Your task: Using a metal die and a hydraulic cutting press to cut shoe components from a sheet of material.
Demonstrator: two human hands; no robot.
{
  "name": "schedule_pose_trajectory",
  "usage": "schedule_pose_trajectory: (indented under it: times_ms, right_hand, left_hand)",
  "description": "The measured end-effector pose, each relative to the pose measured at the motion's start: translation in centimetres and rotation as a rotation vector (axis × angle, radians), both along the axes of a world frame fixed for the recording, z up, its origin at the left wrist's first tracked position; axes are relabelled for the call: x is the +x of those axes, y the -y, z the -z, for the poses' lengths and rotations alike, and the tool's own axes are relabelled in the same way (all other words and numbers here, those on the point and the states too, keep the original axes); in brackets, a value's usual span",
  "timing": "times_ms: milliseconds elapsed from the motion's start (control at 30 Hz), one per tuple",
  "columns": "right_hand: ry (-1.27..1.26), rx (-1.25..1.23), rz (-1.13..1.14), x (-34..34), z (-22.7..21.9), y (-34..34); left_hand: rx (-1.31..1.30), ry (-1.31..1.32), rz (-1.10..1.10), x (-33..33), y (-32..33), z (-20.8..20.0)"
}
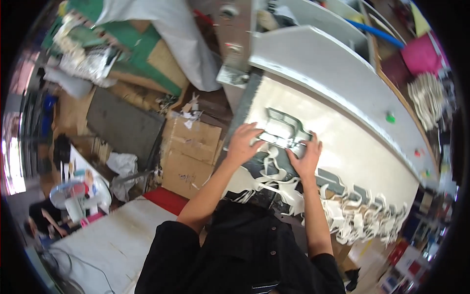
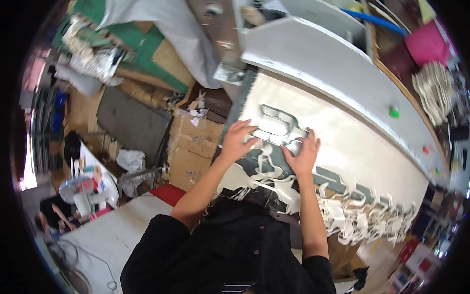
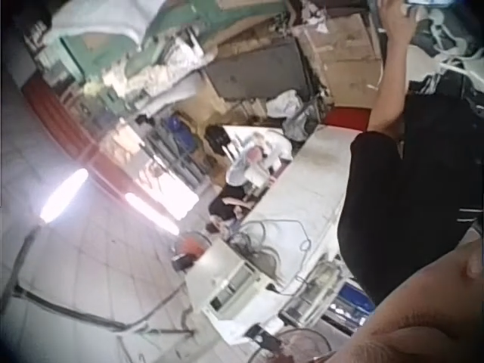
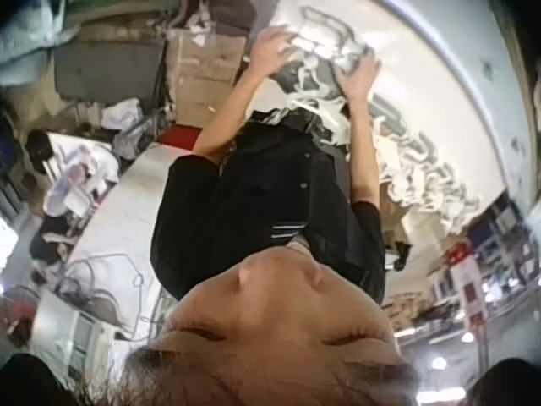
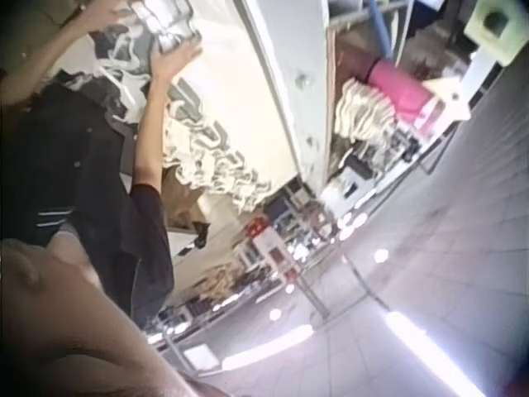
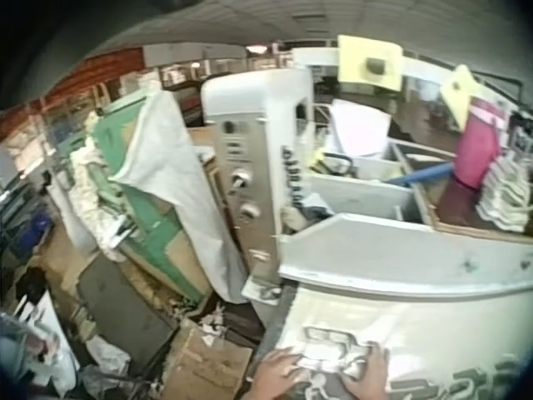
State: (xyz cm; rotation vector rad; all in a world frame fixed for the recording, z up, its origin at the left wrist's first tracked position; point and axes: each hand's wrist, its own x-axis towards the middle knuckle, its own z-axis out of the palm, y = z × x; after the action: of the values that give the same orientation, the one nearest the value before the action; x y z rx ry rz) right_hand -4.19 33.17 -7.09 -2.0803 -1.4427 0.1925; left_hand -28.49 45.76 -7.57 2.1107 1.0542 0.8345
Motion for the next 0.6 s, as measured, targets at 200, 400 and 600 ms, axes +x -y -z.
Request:
schedule_pose_trajectory:
  times_ms: [200,400,600]
  right_hand:
    - [0.091,-0.027,0.046,1.4,-0.2,1.4]
    - [0.032,-0.022,0.055,1.7,0.3,1.8]
    - [0.027,-0.002,0.049,1.7,0.0,1.5]
  left_hand:
    - [-0.006,0.028,0.036,2.1,0.2,1.0]
    - [0.053,-0.031,0.032,2.5,0.9,0.4]
    - [0.044,0.024,0.024,2.7,0.5,0.5]
